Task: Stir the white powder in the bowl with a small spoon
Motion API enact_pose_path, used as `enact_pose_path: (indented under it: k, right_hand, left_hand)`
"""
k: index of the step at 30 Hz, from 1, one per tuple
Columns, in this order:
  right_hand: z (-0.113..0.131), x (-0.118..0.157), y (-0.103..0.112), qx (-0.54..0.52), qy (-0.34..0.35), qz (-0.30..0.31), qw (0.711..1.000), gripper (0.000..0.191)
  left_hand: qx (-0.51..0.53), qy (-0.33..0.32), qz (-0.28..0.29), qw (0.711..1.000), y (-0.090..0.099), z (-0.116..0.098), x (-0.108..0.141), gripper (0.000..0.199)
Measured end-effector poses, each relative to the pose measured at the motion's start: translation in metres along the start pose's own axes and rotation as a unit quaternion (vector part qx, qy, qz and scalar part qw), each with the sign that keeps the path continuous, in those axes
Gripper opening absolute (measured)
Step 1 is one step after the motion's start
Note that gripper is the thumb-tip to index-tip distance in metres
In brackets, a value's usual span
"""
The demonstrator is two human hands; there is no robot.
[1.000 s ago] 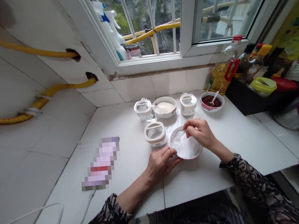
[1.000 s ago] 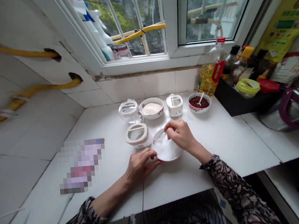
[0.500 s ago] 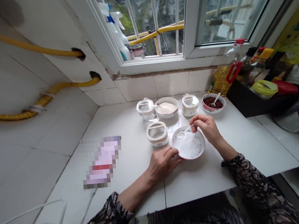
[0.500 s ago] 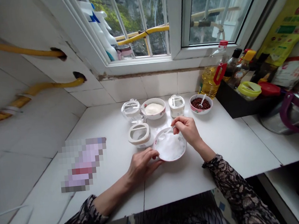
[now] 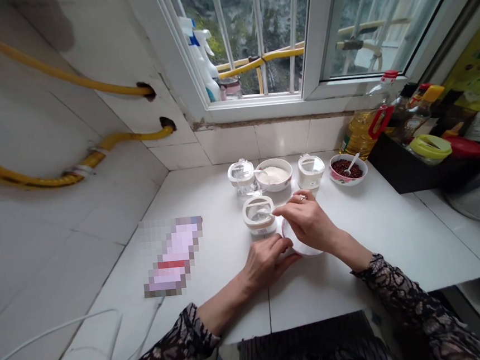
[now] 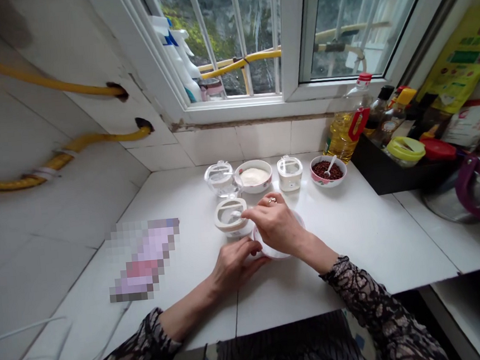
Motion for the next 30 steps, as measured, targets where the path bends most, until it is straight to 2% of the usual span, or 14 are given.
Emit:
enact_pose_path:
  k: [3, 5, 8, 10, 14, 17, 24, 27, 30]
  right_hand:
    - [-0.003, 0.002, 0.018, -0.013, -0.002, -0.039, 0.999, 0.023]
    - [-0.014, 0.006, 0.036, -0.042, -0.047, -0.090, 0.994, 0.019]
    - [-0.028, 0.014, 0.049, -0.022, -0.101, -0.111, 0.989, 0.019]
    - [-0.030, 0.017, 0.044, 0.010, -0.096, -0.088, 0.991, 0.019]
    - [-0.028, 0.020, 0.017, 0.049, -0.076, -0.008, 0.996, 0.018]
    - [-0.035, 0.023, 0.007, 0.026, -0.117, 0.022, 0.992, 0.019]
    - [-0.064, 0.033, 0.019, -0.087, -0.263, -0.027, 0.961, 0.021]
    - [-0.067, 0.035, 0.023, -0.090, -0.274, -0.045, 0.956, 0.021]
    - [-0.063, 0.033, 0.022, -0.053, -0.251, -0.036, 0.966, 0.022]
  left_hand:
    - [0.001, -0.001, 0.000, 1.000, 0.000, 0.000, 0.000, 0.016]
    - [0.004, -0.002, -0.001, 1.000, 0.001, -0.001, -0.001, 0.016]
    - [0.005, -0.002, 0.001, 1.000, 0.002, -0.001, -0.001, 0.016]
    - [-0.003, -0.001, 0.002, 1.000, 0.002, -0.001, -0.001, 0.017]
    - [-0.007, -0.002, 0.002, 1.000, 0.002, -0.001, 0.000, 0.016]
    - [-0.003, 0.000, 0.004, 1.000, 0.002, -0.001, 0.000, 0.015]
    - [-0.005, -0.003, 0.005, 1.000, 0.002, -0.001, -0.001, 0.014]
    - [-0.003, -0.004, 0.005, 1.000, 0.002, -0.001, -0.001, 0.015]
    - [-0.002, -0.005, 0.004, 1.000, 0.002, -0.001, -0.001, 0.015]
Point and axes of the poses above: each hand's wrist, its own x-axis away from the middle knuckle, its own y-axis out of the back of the hand, z = x × y, the point moved 9 cm from there along -x, towards the middle knuckle, and after that the axes turned 5 degrees about y, right-handed, at the moved point
